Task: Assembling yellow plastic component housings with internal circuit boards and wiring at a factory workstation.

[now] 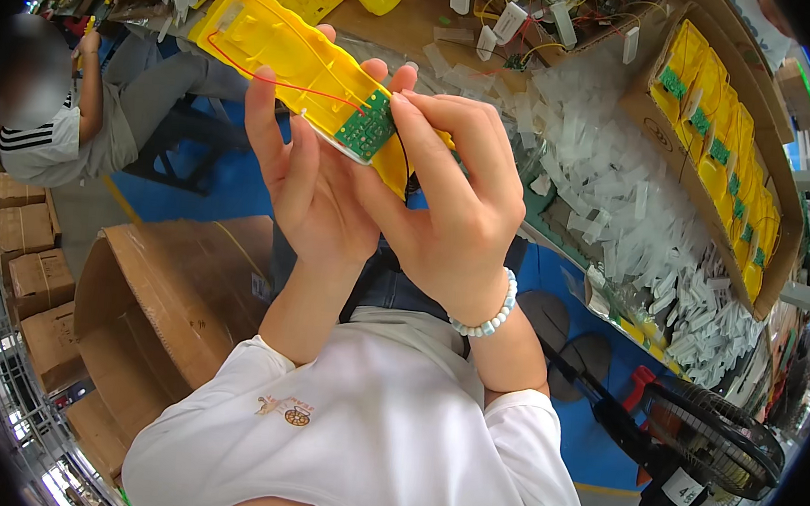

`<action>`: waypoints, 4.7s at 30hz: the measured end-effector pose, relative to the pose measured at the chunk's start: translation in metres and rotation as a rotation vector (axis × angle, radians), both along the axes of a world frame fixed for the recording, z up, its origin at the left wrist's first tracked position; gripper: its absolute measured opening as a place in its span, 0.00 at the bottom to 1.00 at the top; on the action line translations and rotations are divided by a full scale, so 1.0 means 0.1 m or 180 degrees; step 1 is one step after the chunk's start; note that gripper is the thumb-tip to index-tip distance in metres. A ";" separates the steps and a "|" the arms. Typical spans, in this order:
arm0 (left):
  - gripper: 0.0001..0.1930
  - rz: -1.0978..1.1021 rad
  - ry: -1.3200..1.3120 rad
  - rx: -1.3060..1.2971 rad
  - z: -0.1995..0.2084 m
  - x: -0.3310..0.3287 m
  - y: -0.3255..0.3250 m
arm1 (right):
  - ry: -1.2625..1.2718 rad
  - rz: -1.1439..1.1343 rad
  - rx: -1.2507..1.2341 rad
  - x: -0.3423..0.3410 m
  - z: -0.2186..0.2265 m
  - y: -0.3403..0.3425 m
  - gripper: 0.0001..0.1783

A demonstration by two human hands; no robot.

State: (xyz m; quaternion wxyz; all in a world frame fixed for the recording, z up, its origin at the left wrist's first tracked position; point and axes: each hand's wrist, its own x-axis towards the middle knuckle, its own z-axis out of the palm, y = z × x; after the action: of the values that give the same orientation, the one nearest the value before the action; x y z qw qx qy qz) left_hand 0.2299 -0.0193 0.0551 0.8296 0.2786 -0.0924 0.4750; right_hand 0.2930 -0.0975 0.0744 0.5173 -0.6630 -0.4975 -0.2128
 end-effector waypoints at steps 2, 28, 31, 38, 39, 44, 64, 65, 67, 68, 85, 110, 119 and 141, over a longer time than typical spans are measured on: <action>0.21 -0.0047 -0.0013 0.0117 0.00 -0.01 0.00 | 0.0020 0.0061 0.0112 0.00 -0.02 0.00 0.22; 0.32 -0.0534 0.0579 -0.0436 0.03 0.05 0.03 | 0.1067 0.0025 -0.0360 -0.01 0.04 -0.11 0.25; 0.31 -0.0354 0.0920 -0.0520 0.04 0.10 0.02 | 0.2593 0.1109 -0.0121 0.09 0.01 -0.16 0.27; 0.35 0.0081 0.1241 -0.0432 0.08 0.14 -0.05 | 0.4117 0.1650 0.0140 0.12 0.00 -0.21 0.25; 0.35 0.0083 0.1245 -0.0438 0.07 0.13 -0.05 | 0.4123 0.1649 0.0134 0.12 0.01 -0.22 0.25; 0.30 0.0344 0.1561 -0.0164 0.10 0.12 -0.05 | 0.4756 0.1974 0.0214 0.13 -0.02 -0.22 0.24; 0.25 0.0028 0.1522 0.0014 0.11 0.13 -0.03 | 0.4726 0.1955 0.0396 0.16 -0.05 -0.22 0.23; 0.25 -0.0049 0.1491 0.0036 0.11 0.10 -0.04 | 0.4564 0.1860 0.0430 0.14 -0.07 -0.23 0.24; 0.26 -0.0139 0.1340 0.0129 0.05 0.11 -0.01 | 0.3879 0.1552 0.0352 0.11 -0.09 -0.21 0.24; 0.26 -0.0238 0.1170 0.0221 0.03 0.12 0.00 | 0.3175 0.1235 0.0272 0.12 -0.08 -0.21 0.24; 0.31 -0.0876 0.0036 0.0489 -0.08 0.11 0.11 | 0.0408 0.0117 0.0033 0.09 0.03 -0.22 0.26; 0.32 -0.0605 0.0126 0.1126 -0.11 -0.01 0.09 | 0.2902 0.1269 0.0268 0.02 0.08 -0.26 0.21; 0.37 -0.0448 0.0225 0.1582 0.03 -0.11 0.06 | 0.2058 0.1647 0.0524 0.03 0.05 -0.27 0.26; 0.32 -0.0537 0.0214 0.1065 0.08 -0.15 -0.03 | 0.2539 0.1594 0.0735 -0.07 0.02 -0.24 0.25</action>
State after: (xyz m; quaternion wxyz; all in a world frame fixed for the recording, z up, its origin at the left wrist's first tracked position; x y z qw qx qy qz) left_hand 0.2154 -0.0228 0.0631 0.8112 0.4196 -0.1654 0.3721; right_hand 0.2857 -0.1212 0.0762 0.7733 -0.4910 -0.3778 0.1351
